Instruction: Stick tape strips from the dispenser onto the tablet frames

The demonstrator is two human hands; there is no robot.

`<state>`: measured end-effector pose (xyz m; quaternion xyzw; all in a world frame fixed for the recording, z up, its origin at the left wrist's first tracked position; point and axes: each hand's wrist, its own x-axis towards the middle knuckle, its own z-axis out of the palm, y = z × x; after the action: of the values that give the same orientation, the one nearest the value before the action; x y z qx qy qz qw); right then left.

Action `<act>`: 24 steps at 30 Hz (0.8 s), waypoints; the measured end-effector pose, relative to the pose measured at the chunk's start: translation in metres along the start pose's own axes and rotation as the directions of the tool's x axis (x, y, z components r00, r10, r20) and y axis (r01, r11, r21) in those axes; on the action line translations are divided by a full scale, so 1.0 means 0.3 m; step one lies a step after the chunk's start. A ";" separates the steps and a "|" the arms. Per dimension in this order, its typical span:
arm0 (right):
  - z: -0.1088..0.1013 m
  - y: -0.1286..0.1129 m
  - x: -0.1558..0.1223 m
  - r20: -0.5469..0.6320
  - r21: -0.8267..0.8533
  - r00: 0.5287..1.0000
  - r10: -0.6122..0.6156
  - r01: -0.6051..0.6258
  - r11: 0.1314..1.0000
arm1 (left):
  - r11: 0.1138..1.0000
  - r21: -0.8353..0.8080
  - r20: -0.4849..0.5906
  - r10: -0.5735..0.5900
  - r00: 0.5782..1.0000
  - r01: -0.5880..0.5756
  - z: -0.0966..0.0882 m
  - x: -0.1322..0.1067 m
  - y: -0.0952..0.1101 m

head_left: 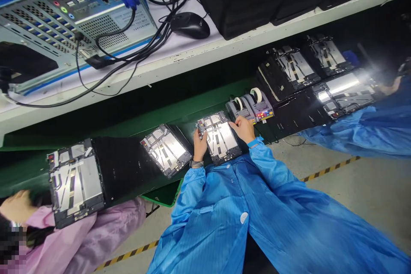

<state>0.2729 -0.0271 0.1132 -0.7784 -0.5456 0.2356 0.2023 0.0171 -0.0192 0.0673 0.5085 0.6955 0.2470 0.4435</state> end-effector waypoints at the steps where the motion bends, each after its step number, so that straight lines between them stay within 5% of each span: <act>1: -0.002 0.065 -0.026 -0.076 0.153 0.995 0.071 -0.059 0.986 | 1.000 0.008 0.000 0.015 1.000 -0.015 0.001 -0.002 -0.003; 2: -0.005 0.136 -0.050 -0.155 0.316 0.971 0.182 -0.126 0.940 | 0.999 0.019 0.000 0.032 0.999 -0.032 0.003 -0.003 -0.006; 4: -0.012 0.280 -0.086 -0.257 0.590 0.845 0.469 -0.247 0.768 | 0.996 0.052 0.000 0.066 0.998 -0.066 0.008 -0.005 -0.013; 6: -0.022 0.404 -0.097 -0.210 0.760 0.681 0.702 -0.337 0.555 | 0.991 0.098 -0.008 0.092 0.996 -0.090 0.013 -0.006 -0.018; 8: -0.029 0.486 -0.081 -0.095 0.841 0.587 0.804 -0.385 0.380 | 0.984 0.141 -0.010 0.112 0.994 -0.109 0.014 -0.008 -0.022; 14: -0.008 0.538 0.038 0.037 0.905 0.616 0.787 -0.354 0.234 | 0.972 0.192 0.013 0.137 0.990 -0.137 -0.001 -0.015 -0.031; 24: 0.058 0.580 0.048 -0.030 0.931 0.490 0.871 -0.303 0.202 | 0.977 0.177 0.003 0.122 0.992 -0.121 -0.010 -0.018 -0.025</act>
<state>0.3982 -0.0685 -0.0024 -0.7539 0.1006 0.2842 0.5838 0.0113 -0.0266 0.0650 0.5864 0.6840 0.2131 0.3779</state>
